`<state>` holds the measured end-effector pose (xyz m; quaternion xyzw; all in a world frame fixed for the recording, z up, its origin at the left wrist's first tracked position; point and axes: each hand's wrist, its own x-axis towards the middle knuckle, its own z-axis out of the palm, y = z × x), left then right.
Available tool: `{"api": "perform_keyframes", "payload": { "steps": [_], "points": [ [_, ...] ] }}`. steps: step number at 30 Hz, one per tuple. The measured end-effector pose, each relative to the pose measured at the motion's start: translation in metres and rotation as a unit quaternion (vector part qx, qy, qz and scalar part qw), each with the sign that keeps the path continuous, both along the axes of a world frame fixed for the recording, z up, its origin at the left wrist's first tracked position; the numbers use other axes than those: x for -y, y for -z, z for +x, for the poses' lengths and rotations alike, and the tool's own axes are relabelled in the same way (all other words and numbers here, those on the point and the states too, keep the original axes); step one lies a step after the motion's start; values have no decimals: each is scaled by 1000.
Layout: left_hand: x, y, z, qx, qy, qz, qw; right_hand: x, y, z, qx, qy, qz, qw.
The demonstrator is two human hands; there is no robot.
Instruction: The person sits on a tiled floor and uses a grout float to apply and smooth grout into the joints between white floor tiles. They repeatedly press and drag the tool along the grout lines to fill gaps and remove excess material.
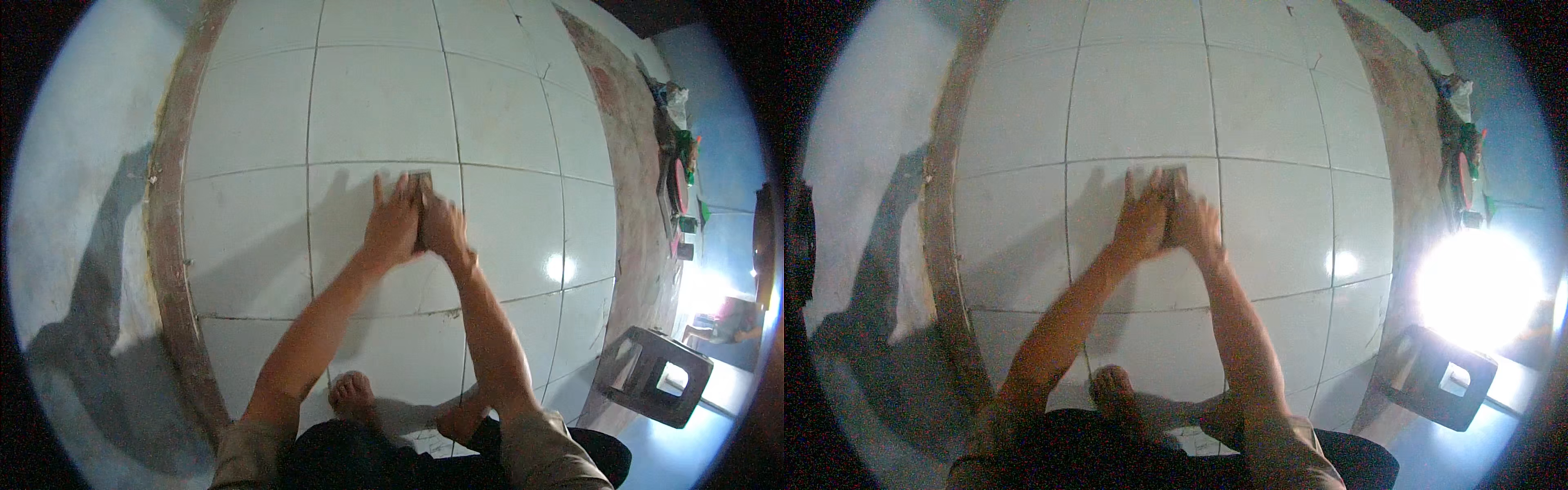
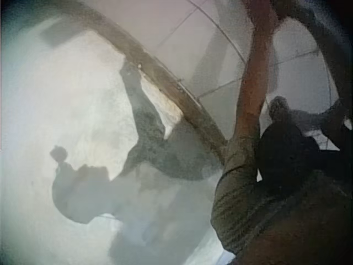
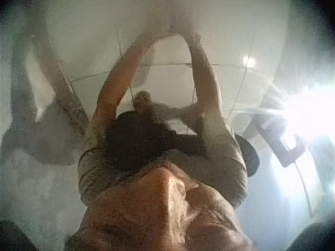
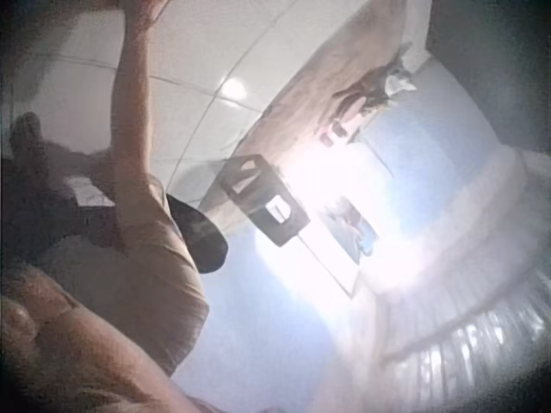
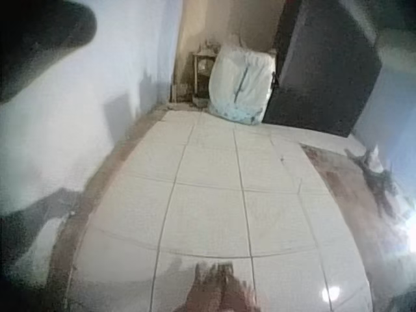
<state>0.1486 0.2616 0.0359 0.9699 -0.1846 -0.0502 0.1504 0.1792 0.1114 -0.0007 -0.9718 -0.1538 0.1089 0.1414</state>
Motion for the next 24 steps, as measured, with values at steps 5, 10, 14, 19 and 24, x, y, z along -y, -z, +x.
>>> {"api": "perform_keyframes", "payload": {
  "steps": [5, 10, 14, 19, 24],
  "points": [
    [11, 5, -130, -89, 0, -42, 995, 3, -39, -129, -194, 63, 66, 977],
    [1, 8, -92, -64, -21, -48, 997, -13, -39, -87, -139, 41, 29, 989],
    [-25, 9, -5, -8, -16, 26, 1000, -39, -34, 10, -90, 42, 73, 992],
    [-15, -13, -52, -30, 0, 48, 998, -23, -28, -47, -109, 0, 67, 992],
    [3, -10, -153, -150, 9, -24, 988, -2, -39, -148, -185, 32, 68, 980]
  ]
}}
